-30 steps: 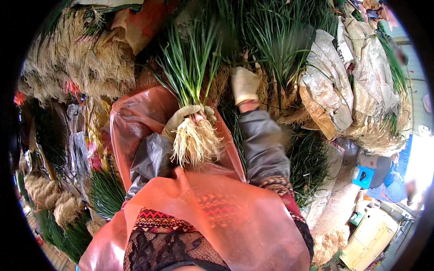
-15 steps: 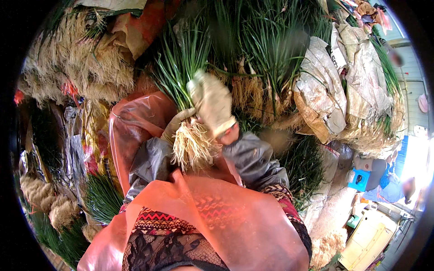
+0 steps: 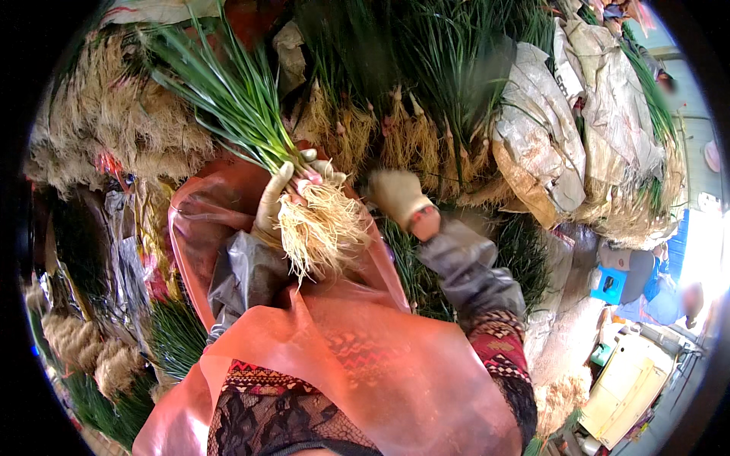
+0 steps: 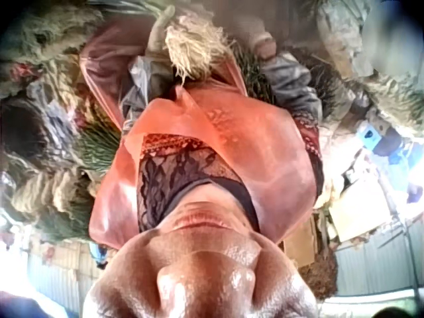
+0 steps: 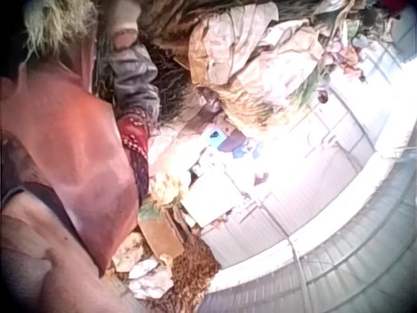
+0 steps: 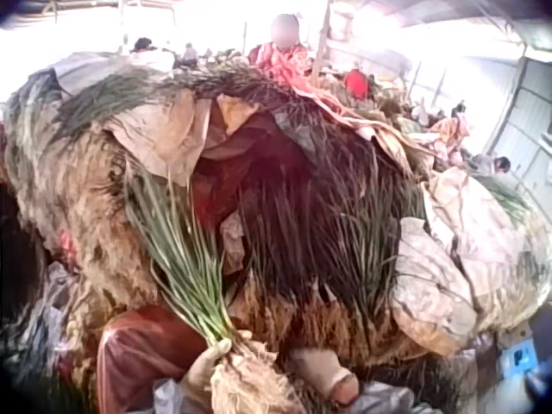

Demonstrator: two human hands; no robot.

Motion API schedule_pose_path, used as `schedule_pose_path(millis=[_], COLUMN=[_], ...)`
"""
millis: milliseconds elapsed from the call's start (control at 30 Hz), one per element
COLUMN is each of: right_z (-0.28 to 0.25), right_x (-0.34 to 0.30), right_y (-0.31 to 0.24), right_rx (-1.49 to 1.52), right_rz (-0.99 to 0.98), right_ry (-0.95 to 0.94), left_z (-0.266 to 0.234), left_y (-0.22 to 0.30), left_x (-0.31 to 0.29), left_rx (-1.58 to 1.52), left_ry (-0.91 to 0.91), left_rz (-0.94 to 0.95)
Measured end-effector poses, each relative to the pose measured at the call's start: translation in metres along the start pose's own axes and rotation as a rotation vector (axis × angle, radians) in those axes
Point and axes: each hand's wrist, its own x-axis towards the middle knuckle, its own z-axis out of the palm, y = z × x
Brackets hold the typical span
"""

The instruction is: The person sorts leeks by hand, removing outer layers and dead leaves from individual stalks before placing them into a pile.

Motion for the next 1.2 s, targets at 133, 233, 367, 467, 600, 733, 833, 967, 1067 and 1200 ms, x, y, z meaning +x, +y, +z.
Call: schedule_pose_path(millis=[133, 233, 367, 467, 600, 733, 833, 967, 1067, 1200], right_z=[-0.042, -0.045, -0.054, -0.028, -0.027, -0.025, -0.002, 0.004, -0.028, -0.032], right_x=[0.094, 0.116, 0.046, 0.038, 0.04, 0.042, 0.052, 0.054, 0.044, 0.064], right_y=[-0.016, 0.004, -0.001, -0.019, -0.028, -0.044, -0.029, 0.015, -0.017, -0.035], right_rx=[0.113, 0.328, 1.143, 0.875, 1.306, 1.009, 0.926, 1.611, 1.73, 1.364], right_rz=[0.213, 0.133, 0.016, -0.256, -0.216, -0.084, -0.239, 0.267, 0.033, -0.014], right_ry=[0.561, 0.575, 0.322, 0.376, 0.301, 0.42, 0.708, 0.46, 0.118, 0.23], left_z=[-0.029, -0.011, 0.022, -0.011, -0.016, -0.023, -0.027, -0.014, -0.014, -0.017], left_y=[-0.01, -0.003, 0.006, -0.01, -0.011, -0.015, -0.016, -0.009, -0.012, -0.011], left_x=[0.01, 0.009, 0.001, 0.014, 0.015, 0.018, 0.014, 0.009, 0.006, 0.004], left_rx=[-0.035, 0.0, 0.003, -0.094, -0.054, -0.045, -0.016, 0.024, -0.001, 0.021], left_ry=[0.037, 0.154, 0.323, 0.261, 0.262, 0.26, 0.236, 0.16, 0.158, 0.149], left_rz=[-0.127, -0.088, -0.154, -0.16, -0.19, -0.169, -0.168, -0.158, -0.271, -0.257])
